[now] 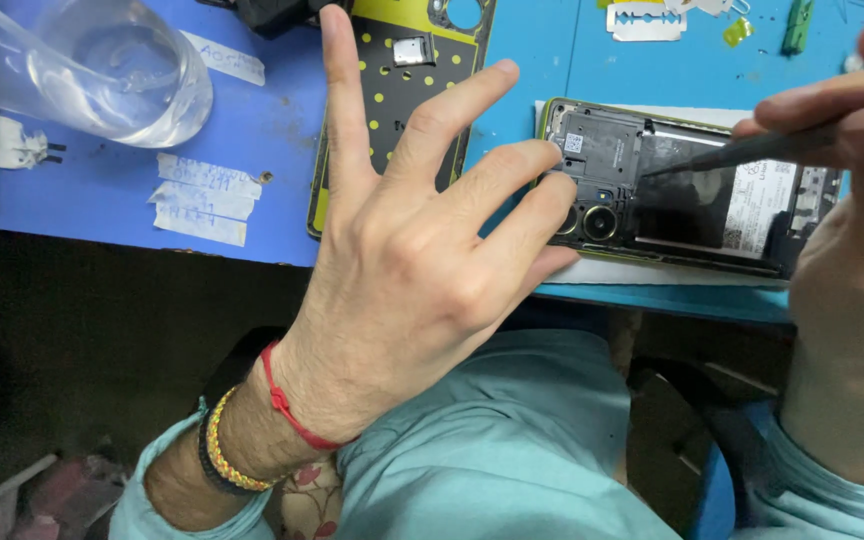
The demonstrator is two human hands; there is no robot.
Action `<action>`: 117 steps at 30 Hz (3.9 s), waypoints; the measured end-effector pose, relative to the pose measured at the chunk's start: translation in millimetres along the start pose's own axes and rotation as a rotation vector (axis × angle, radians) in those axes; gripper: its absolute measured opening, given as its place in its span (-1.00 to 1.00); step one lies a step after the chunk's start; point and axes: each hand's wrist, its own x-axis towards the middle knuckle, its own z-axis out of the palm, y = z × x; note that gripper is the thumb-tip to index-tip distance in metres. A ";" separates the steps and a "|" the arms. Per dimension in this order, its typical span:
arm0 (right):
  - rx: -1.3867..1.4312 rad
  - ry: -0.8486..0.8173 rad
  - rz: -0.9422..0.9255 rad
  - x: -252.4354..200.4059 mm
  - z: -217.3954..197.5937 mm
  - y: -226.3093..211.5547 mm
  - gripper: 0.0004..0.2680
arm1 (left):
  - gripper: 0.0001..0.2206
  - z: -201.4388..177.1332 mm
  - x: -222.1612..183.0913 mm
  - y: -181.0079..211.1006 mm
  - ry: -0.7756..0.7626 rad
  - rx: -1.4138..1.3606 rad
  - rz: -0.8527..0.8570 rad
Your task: Interacting with a smartphone's software and then disassembling its internal components for repair.
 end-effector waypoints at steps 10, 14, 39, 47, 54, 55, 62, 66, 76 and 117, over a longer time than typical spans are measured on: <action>0.010 -0.033 0.127 15.8 15.3 -48.9 -0.77 | -0.74 0.3 -0.6 0.7 0.021 0.001 -0.011; 0.015 -0.018 0.158 23.4 19.9 -57.7 -0.83 | -0.75 -0.1 -0.6 0.6 0.015 0.000 -0.012; 0.454 0.185 -0.192 59.6 32.9 -83.2 -0.77 | -0.74 8.1 45.8 12.4 0.141 -0.503 -0.308; 0.285 0.218 -0.178 72.3 17.4 -89.1 -0.88 | -0.81 3.5 39.5 18.2 0.029 -0.579 -0.293; 0.227 0.216 -0.185 66.2 22.3 -81.5 -0.79 | -0.82 4.7 47.3 14.0 0.133 -0.493 -0.267; 0.228 0.210 -0.181 66.8 21.8 -83.4 -0.79 | -0.82 4.2 46.2 14.5 0.133 -0.496 -0.274; 0.228 0.101 -0.251 75.6 16.3 -86.4 -0.82 | -0.89 2.7 45.1 11.5 0.044 -0.574 -0.284; 0.206 0.222 -0.178 69.8 20.3 -86.6 -0.84 | -0.78 7.9 47.7 6.9 0.096 -0.558 -0.216; 0.162 0.102 -0.249 58.3 14.7 -71.5 -0.78 | -0.89 2.7 44.4 9.4 0.018 -0.653 -0.228; 0.197 -0.102 -0.041 43.0 9.9 -74.3 -0.72 | -0.75 -4.8 0.9 1.6 0.008 0.051 -0.036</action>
